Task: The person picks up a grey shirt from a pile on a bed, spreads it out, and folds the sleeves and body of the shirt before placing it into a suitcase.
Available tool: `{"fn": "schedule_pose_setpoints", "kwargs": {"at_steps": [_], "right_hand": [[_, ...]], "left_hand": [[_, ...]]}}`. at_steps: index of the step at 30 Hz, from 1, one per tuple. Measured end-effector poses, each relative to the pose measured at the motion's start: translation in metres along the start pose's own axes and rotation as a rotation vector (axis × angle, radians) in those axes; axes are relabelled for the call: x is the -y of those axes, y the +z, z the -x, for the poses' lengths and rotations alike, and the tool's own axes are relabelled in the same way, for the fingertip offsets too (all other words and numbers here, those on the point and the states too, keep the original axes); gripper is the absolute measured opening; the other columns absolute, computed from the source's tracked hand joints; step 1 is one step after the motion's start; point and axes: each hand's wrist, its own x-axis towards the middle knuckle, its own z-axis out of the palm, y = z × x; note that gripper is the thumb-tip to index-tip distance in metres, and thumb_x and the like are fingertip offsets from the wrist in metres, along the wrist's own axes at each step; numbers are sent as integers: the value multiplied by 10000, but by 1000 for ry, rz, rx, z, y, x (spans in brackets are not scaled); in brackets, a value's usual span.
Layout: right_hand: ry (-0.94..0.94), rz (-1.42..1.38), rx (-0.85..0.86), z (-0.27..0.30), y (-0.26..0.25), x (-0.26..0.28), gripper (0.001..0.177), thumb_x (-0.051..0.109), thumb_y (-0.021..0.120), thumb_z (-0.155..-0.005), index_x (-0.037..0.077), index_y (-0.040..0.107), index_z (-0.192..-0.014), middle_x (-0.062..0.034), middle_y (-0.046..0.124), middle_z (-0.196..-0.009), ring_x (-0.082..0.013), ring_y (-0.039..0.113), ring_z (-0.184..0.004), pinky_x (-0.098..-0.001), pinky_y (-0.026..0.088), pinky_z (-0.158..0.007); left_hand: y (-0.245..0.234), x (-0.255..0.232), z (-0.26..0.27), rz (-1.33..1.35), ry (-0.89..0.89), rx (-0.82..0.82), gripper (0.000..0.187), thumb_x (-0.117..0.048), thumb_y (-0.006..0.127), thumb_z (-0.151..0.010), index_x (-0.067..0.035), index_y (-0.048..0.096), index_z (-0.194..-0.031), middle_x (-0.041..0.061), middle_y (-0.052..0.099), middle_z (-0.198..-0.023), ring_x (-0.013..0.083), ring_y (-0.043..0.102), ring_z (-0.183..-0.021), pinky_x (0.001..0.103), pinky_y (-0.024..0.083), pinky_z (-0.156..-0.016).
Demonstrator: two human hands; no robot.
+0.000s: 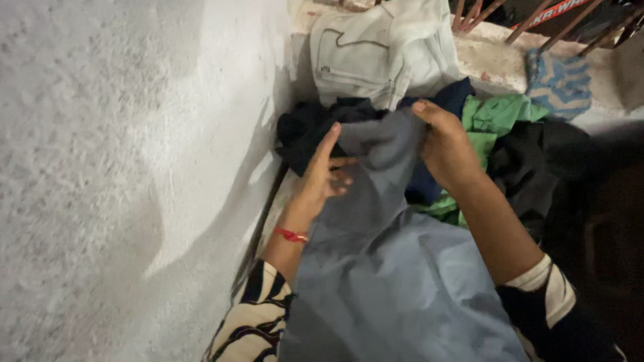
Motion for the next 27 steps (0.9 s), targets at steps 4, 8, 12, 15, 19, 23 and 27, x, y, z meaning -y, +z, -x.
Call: {"fn": "schedule_pose_setpoints", "kwargs": {"at_steps": [4, 8, 12, 15, 19, 23, 27], "right_hand": [[-74, 182, 105, 1, -7, -2, 287, 147, 697, -1004, 125, 536, -768, 90, 550, -757, -21, 499, -734, -221, 424, -709], [-291, 410, 160, 0, -8, -2, 411, 115, 726, -1095, 75, 524, -739, 48, 521, -766, -14, 443, -767, -223, 386, -771], [-296, 389, 122, -1, -5, 21, 183, 117, 740, -959, 101, 562, -922, 11, 682, -1096, -66, 614, -959, -254, 509, -884], [7, 317, 87, -5, 1, 39, 195, 190, 718, -911, 114, 594, -1039, 5, 692, -1042, -100, 683, -964, -291, 556, -891], [519, 117, -68, -18, 16, 43, 540, 504, 494, -916, 84, 607, -1238, -82, 735, -1064, -166, 715, -968, -331, 557, -856], [633, 488, 138, -44, 4, 16, 774, 550, 588, -1045, -177, 618, -1308, -138, 592, -948, -236, 498, -818, -370, 446, -701], [435, 428, 95, -61, -3, 4, 447, 254, 739, -952, -11, 672, -1307, -27, 626, -953, -153, 522, -882, -292, 432, -708]], "left_hand": [[4, -24, -28, -459, -17, -8, 672, -637, 639, -921, -149, 620, -1381, 138, 699, -1072, 177, 591, -697, 314, 480, -499], [21, -44, -43, -742, 633, -244, 407, -408, 724, -995, -94, 659, -1245, 74, 718, -1030, 183, 682, -882, 328, 561, -731], [38, -66, -23, -642, 1329, -327, 272, -180, 656, -1004, -33, 618, -1230, 74, 682, -1152, 197, 638, -1083, 349, 506, -902], [45, -82, -17, -266, 667, -173, 239, -79, 600, -861, -70, 703, -1077, 36, 669, -890, 148, 599, -799, 264, 479, -728], [41, -77, -19, -363, 769, 24, 251, -38, 507, -882, -1, 703, -1035, 52, 598, -906, 142, 498, -814, 263, 388, -741], [35, -66, -11, -343, 865, 172, 314, -22, 498, -832, -18, 683, -1086, 22, 682, -1071, 86, 598, -964, 215, 461, -891], [32, -66, -3, -309, 898, 176, 385, -29, 527, -916, -29, 654, -1280, 35, 628, -1183, 113, 541, -985, 243, 456, -891]]}}
